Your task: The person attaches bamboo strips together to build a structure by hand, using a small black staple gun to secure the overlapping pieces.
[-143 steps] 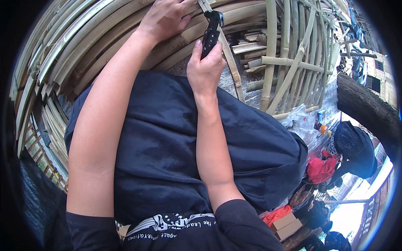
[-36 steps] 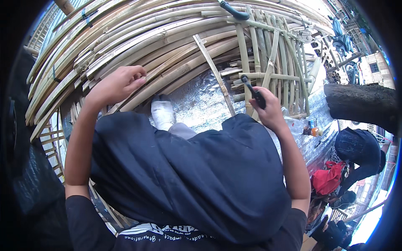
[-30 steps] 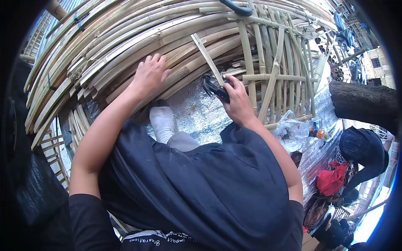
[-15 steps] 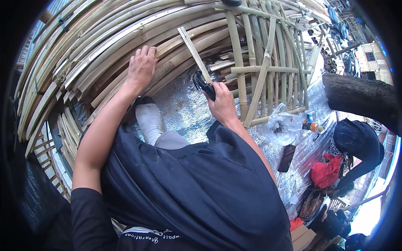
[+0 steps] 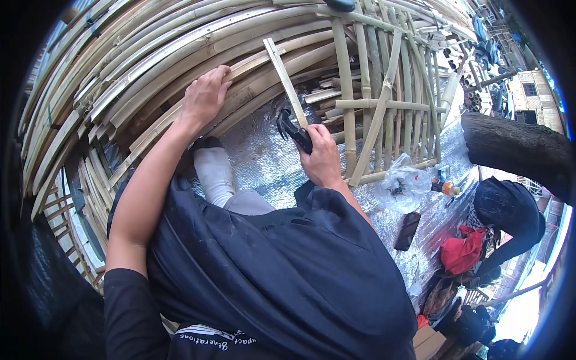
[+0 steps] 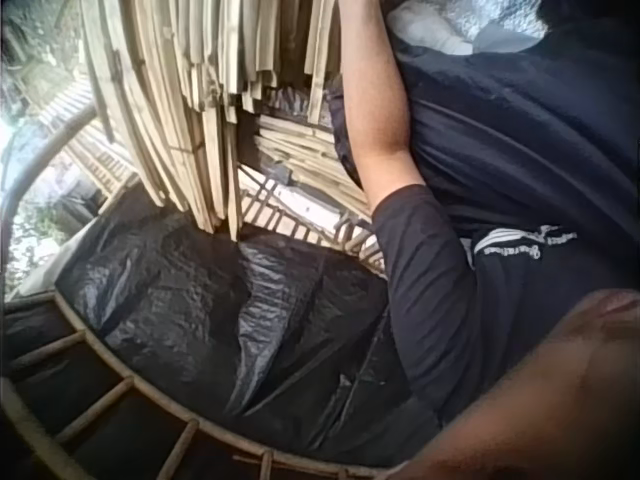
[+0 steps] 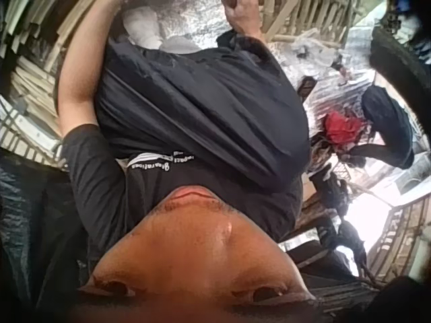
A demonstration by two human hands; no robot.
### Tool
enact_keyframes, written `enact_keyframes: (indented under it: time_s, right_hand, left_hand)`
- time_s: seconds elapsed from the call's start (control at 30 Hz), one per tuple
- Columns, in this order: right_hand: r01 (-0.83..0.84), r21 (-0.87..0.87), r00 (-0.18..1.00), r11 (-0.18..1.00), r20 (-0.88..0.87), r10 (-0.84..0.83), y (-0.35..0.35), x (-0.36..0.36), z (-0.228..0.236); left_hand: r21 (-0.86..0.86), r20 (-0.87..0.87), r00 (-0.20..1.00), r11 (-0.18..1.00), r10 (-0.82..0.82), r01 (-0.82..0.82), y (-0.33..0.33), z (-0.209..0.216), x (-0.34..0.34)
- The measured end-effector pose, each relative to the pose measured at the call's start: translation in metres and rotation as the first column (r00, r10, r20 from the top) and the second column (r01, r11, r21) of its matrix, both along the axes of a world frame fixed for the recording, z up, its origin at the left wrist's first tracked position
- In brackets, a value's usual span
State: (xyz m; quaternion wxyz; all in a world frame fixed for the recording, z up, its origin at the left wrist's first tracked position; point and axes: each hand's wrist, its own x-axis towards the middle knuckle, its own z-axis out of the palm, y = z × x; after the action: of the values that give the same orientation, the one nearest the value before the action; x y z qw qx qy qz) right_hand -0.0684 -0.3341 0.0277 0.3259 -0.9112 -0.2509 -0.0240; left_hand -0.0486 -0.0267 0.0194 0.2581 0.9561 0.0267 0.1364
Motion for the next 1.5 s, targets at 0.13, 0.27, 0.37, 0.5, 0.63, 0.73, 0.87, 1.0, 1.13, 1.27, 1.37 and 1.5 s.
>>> enact_keyframes:
  time_s: [0.13, 0.27, 0.37, 0.5, 0.63, 0.73, 0.87, 1.0, 1.13, 1.27, 1.37, 1.5]
  right_hand:
    - [0.001, -0.028, 1.000, 1.000, -0.007, -0.001, 0.002, 0.000, 0.001]
    - [-0.008, -0.037, 1.000, 0.999, -0.017, 0.008, 0.003, 0.001, -0.005]
    - [-0.029, -0.016, 0.998, 0.999, -0.063, 0.028, 0.007, 0.005, -0.004]
    - [-0.050, -0.015, 0.998, 0.999, -0.044, 0.049, 0.009, 0.013, -0.005]
    - [-0.042, -0.001, 0.997, 0.999, -0.069, 0.042, 0.010, 0.011, -0.009]
    - [-0.054, 0.009, 0.998, 0.999, -0.012, 0.054, 0.007, 0.009, -0.015]
    - [-0.060, 0.043, 0.998, 0.997, -0.025, 0.061, 0.003, 0.009, -0.016]
    - [-0.078, 0.040, 0.993, 0.996, -0.089, 0.081, 0.006, 0.011, -0.011]
    - [-0.078, 0.020, 0.995, 0.997, -0.060, 0.079, 0.004, 0.013, -0.013]
    - [-0.093, 0.034, 0.992, 0.995, -0.078, 0.096, 0.007, 0.017, -0.011]
    - [-0.097, 0.018, 0.992, 0.995, -0.075, 0.098, 0.007, 0.020, -0.010]
    - [-0.106, 0.012, 0.991, 0.994, -0.080, 0.106, 0.006, 0.020, -0.011]
  left_hand:
    - [0.007, 0.045, 0.999, 1.000, 0.000, 0.000, 0.002, -0.002, 0.001]
    - [0.018, 0.036, 0.999, 1.000, -0.001, 0.000, 0.003, -0.003, 0.003]
    - [0.060, 0.059, 0.998, 0.998, 0.006, -0.009, 0.006, -0.002, 0.007]
    - [0.064, 0.083, 0.996, 0.998, 0.009, -0.015, 0.009, -0.002, 0.010]
    - [0.075, 0.077, 0.997, 0.997, -0.005, -0.001, 0.011, 0.001, 0.010]
    - [0.076, 0.108, 0.994, 0.997, -0.028, 0.020, 0.016, -0.001, 0.010]
    - [0.051, 0.112, 0.992, 0.998, -0.054, 0.048, 0.016, 0.000, 0.011]
    - [-0.011, 0.003, 1.000, 1.000, -0.027, 0.027, 0.016, 0.002, 0.014]
    - [-0.028, -0.103, 0.995, 1.000, -0.003, 0.000, 0.013, 0.006, 0.019]
    - [-0.015, -0.227, 0.974, 1.000, -0.020, 0.017, 0.018, 0.008, 0.026]
    - [0.005, -0.170, 0.985, 0.999, -0.043, 0.044, 0.016, 0.005, 0.027]
    - [0.021, -0.234, 0.970, 0.998, -0.060, 0.066, 0.014, 0.007, 0.029]
